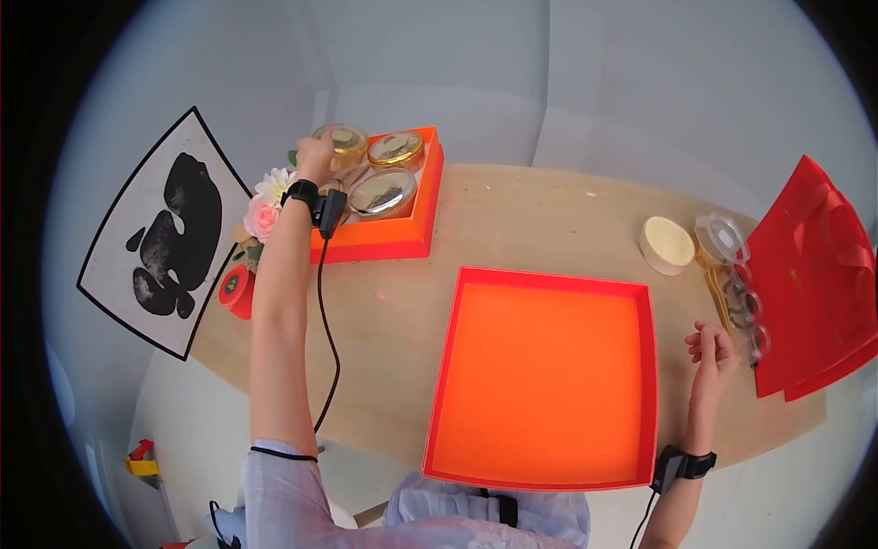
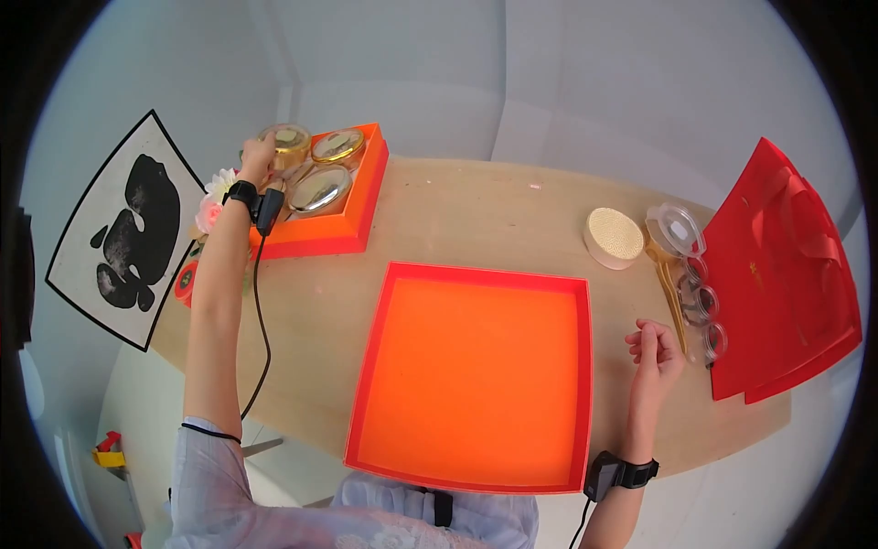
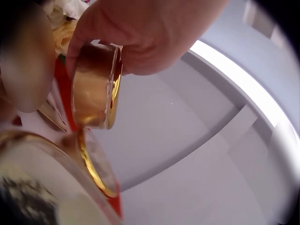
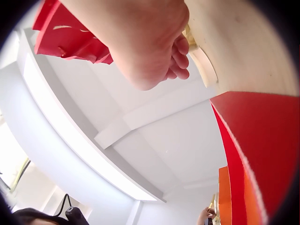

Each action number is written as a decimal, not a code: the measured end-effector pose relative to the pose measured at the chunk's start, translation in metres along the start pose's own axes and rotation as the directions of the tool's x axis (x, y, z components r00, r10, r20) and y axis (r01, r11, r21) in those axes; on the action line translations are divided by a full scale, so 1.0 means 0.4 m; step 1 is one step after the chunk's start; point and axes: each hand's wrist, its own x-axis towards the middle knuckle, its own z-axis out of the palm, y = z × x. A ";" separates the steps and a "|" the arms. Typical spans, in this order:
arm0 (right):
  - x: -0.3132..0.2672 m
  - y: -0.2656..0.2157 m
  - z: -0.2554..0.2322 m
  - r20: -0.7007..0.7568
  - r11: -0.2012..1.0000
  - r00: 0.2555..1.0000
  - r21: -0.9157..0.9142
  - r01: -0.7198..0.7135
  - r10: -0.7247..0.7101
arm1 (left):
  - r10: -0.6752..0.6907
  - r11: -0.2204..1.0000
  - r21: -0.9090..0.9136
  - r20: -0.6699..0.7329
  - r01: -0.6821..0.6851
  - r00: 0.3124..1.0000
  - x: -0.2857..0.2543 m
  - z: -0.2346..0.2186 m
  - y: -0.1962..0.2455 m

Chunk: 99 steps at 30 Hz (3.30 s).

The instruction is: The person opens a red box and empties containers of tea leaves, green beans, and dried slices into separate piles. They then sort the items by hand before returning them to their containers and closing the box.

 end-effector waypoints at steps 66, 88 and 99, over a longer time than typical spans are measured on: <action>-0.104 -0.234 0.131 0.322 0.981 0.946 0.173 -0.090 0.031 | 0.765 0.638 -0.303 0.356 -0.708 0.538 -1.003 -0.206 0.056; -0.074 -0.247 0.237 0.009 0.721 0.723 0.093 0.687 -0.690 | 0.760 0.542 -0.591 0.042 -0.597 0.649 -0.860 -0.146 0.104; -0.166 -0.314 0.202 0.382 0.040 0.017 0.051 0.998 -0.924 | 0.337 -0.070 -0.574 0.756 0.816 0.561 -1.017 -0.355 -0.008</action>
